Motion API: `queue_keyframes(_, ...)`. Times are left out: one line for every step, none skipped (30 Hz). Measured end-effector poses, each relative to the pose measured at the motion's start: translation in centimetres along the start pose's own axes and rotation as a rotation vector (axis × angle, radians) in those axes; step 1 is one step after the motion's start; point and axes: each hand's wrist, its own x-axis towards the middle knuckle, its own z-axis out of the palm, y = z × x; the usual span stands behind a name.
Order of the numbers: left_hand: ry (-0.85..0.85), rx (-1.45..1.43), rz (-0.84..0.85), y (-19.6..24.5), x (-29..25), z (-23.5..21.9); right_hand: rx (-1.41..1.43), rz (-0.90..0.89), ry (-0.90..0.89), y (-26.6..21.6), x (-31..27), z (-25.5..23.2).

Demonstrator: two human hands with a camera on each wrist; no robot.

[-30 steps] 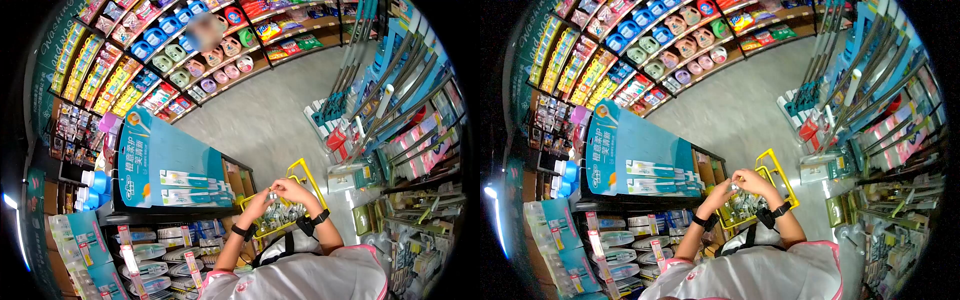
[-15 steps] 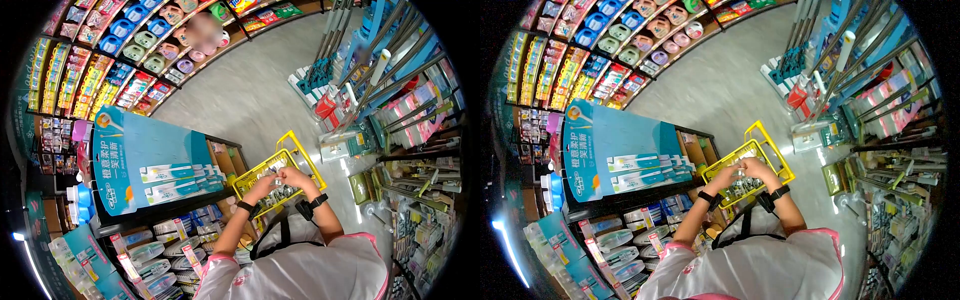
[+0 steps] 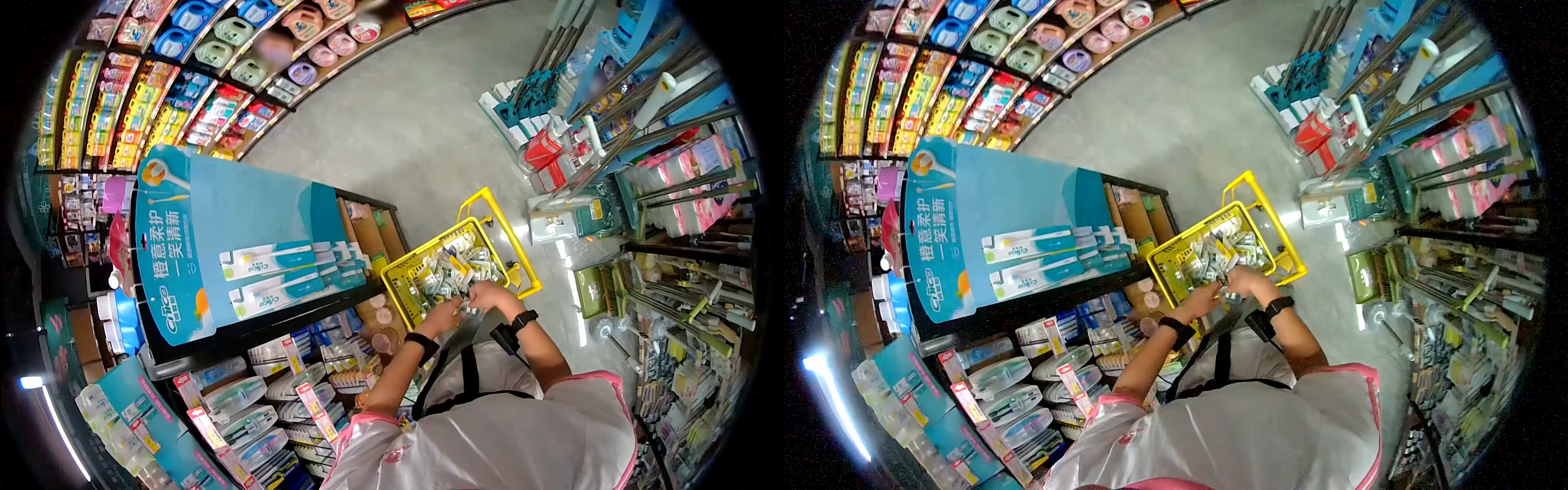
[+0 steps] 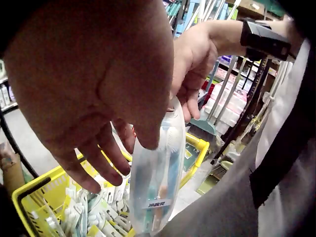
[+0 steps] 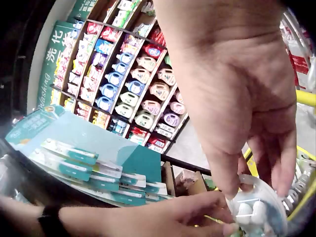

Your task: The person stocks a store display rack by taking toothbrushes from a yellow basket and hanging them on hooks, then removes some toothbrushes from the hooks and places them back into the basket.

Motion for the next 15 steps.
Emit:
queue_keyframes(0.024,-0.033,-0.046,-0.4,-0.4,0.4,0.005,0.024,-0.013,-0.1,0.2,0.3)
queue_keyframes(0.048,-0.064,-0.092,-0.7,-0.8,0.8,-0.154,-0.083,0.009,1.4,2.2,1.4)
queue_keyframes(0.074,-0.095,-0.138,-1.1,-1.1,1.1,-0.109,-0.072,0.006,1.2,2.4,1.7)
queue_keyframes(0.081,-0.134,-0.181,-2.2,-1.2,2.0,-0.064,-0.062,0.005,0.7,2.4,1.6)
queue_keyframes(0.093,-0.16,-0.186,-3.2,-1.4,2.9,-0.02,-0.051,0.004,0.2,2.5,1.7)
queue_keyframes(0.104,-0.184,-0.19,-3.8,-1.7,3.6,0.02,-0.073,0.06,0.6,3.1,2.3)
queue_keyframes(0.115,-0.208,-0.193,-3.8,-2.1,3.7,0.042,-0.106,0.12,1.1,3.9,2.9)
queue_keyframes(0.128,-0.256,-0.182,-3.9,-2.4,3.9,0.064,-0.139,0.182,1.5,4.6,3.5)
queue_keyframes(0.141,-0.303,-0.17,-3.3,-2.9,3.7,0.087,-0.172,0.243,1.6,5.0,3.9)
queue_keyframes(0.153,-0.35,-0.159,-2.9,-3.3,3.6,0.048,-0.149,0.239,1.7,5.6,4.1)
queue_keyframes(0.195,-0.309,-0.131,-3.6,-3.4,4.4,0.052,-0.161,0.264,1.9,5.9,4.5)
queue_keyframes(0.236,-0.266,-0.104,-3.9,-3.4,5.2,0.057,-0.172,0.29,2.1,6.2,4.9)
queue_keyframes(0.278,-0.223,-0.075,-4.3,-3.4,5.8,0.06,-0.185,0.317,2.3,6.5,5.2)
queue_keyframes(0.173,-0.234,-0.178,-4.8,-3.3,6.4,0.117,-0.24,0.364,2.6,6.7,5.6)
queue_keyframes(0.146,-0.156,-0.166,-4.5,-3.5,6.4,0.134,-0.215,0.369,3.7,7.4,6.1)
